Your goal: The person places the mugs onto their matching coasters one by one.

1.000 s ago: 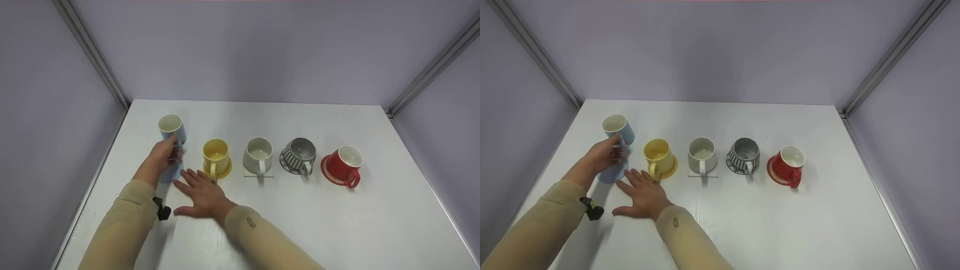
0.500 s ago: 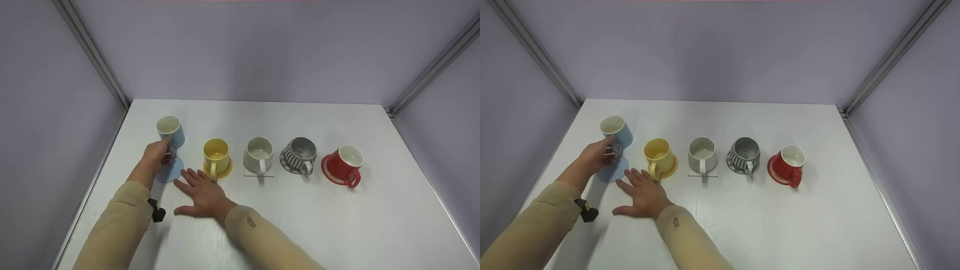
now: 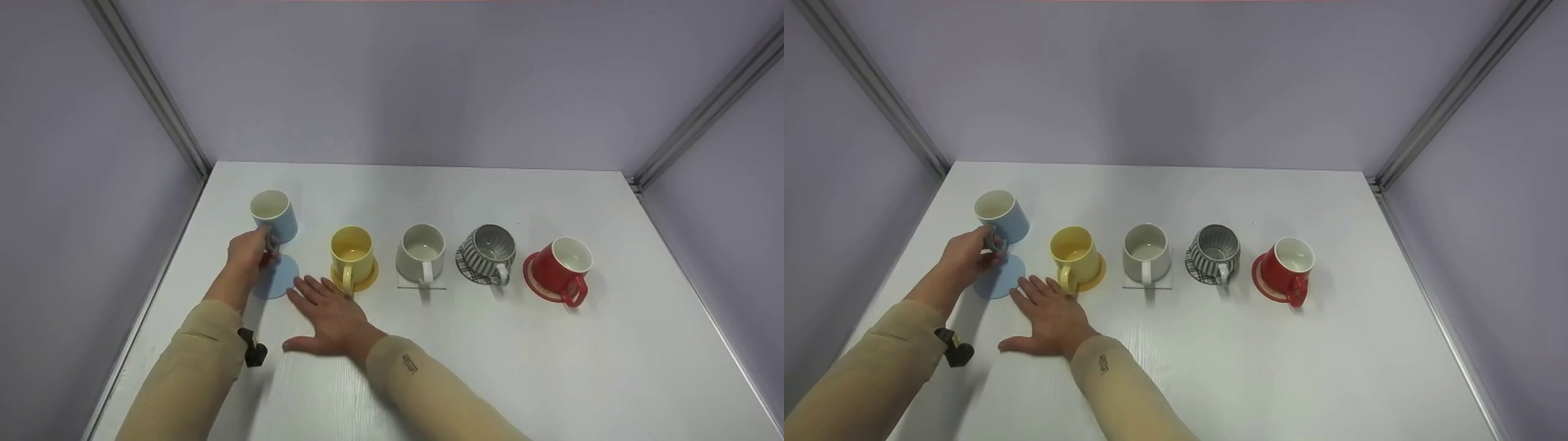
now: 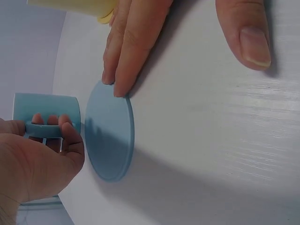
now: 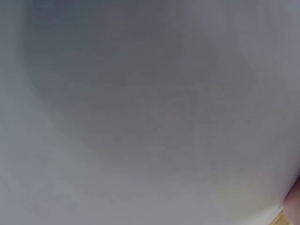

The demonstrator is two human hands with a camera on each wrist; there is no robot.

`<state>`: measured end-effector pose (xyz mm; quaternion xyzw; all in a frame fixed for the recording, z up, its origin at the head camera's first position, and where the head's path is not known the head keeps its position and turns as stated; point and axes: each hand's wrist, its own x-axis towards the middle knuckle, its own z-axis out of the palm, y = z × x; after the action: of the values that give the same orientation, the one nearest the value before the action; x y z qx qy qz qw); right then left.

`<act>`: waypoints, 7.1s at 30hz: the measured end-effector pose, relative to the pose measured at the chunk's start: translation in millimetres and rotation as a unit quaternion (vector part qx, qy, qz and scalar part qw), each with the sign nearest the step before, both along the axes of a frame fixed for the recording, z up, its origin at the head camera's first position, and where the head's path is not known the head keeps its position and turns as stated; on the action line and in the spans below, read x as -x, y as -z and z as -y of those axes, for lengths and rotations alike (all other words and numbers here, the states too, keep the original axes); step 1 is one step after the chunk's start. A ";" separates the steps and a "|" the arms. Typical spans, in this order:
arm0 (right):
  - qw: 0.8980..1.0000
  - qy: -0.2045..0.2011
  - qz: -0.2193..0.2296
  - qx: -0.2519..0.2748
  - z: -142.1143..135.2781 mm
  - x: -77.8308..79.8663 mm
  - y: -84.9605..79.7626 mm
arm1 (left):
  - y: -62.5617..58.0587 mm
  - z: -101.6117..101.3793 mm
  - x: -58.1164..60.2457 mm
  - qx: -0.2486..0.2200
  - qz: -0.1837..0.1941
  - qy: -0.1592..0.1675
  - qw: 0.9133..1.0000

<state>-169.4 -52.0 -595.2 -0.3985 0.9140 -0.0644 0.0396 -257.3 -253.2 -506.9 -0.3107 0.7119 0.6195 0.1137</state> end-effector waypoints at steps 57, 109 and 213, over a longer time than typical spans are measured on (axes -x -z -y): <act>1.000 0.000 -0.022 -0.009 0.7 0.5 -4.3 | -9.4 -15.8 -14.1 0.044 -0.069 0.028 0.996; 1.000 0.000 -0.006 0.004 0.4 -0.5 -2.2 | -31.7 -14.3 -84.8 0.069 -0.096 0.019 0.993; 1.000 0.004 -0.013 0.008 0.7 -2.9 -0.3 | -0.2 -6.7 -121.3 0.085 -0.071 0.029 0.993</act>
<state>-166.5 -52.7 -594.9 -0.3961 0.9155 -0.0669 0.0240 -136.0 -246.5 -506.7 -0.2538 0.7769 0.5737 0.0534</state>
